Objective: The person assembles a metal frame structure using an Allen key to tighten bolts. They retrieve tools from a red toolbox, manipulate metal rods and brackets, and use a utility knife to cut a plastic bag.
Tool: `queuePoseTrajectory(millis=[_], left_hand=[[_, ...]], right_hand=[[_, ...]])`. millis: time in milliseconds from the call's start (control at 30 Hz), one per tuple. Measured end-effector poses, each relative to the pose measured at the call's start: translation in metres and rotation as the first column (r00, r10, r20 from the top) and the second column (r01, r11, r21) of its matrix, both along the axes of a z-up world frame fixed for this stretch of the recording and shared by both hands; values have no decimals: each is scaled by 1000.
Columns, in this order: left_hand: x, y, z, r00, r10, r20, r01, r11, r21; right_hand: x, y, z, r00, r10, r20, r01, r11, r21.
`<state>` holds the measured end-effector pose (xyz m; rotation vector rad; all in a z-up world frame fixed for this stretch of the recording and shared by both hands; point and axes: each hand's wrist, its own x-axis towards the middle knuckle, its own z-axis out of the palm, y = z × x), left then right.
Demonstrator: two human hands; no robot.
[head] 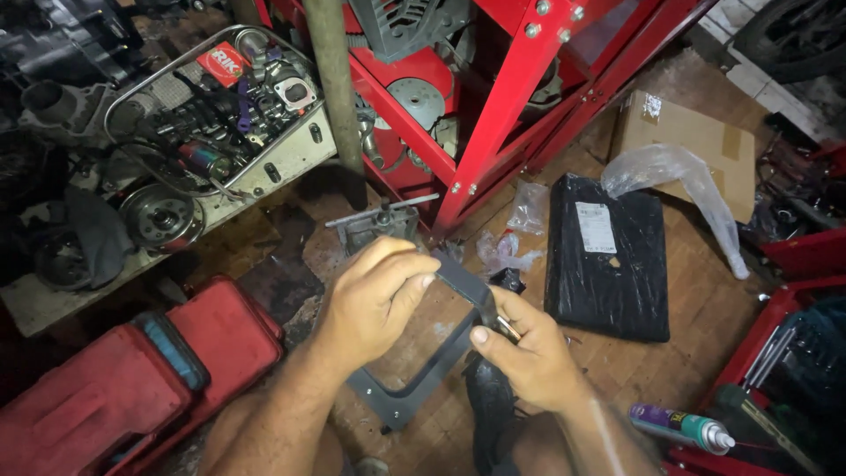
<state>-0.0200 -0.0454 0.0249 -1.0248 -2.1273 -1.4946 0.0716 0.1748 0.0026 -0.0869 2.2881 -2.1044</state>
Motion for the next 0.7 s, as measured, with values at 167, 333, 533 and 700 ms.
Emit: queuePoseTrajectory(millis=[167,333,533,700], left_hand=[[-2,-2,0,991,22,-130,-49,976,-212],[0,10,-11,955,108,-277,-163,969,-184],[2,19,-27,947,166,-275,-203,973,-111],[3,22,-27,949,178,-260,-190,982,-22]], right_hand=[[-1,2,6,998,23,56,-28,997,75],[3,-2,5,970,90,224,-23,958,-285],[12,-13,1,941,132,311,70,824,-563],[16,-17,-1,934,150,325,83,792,-605]])
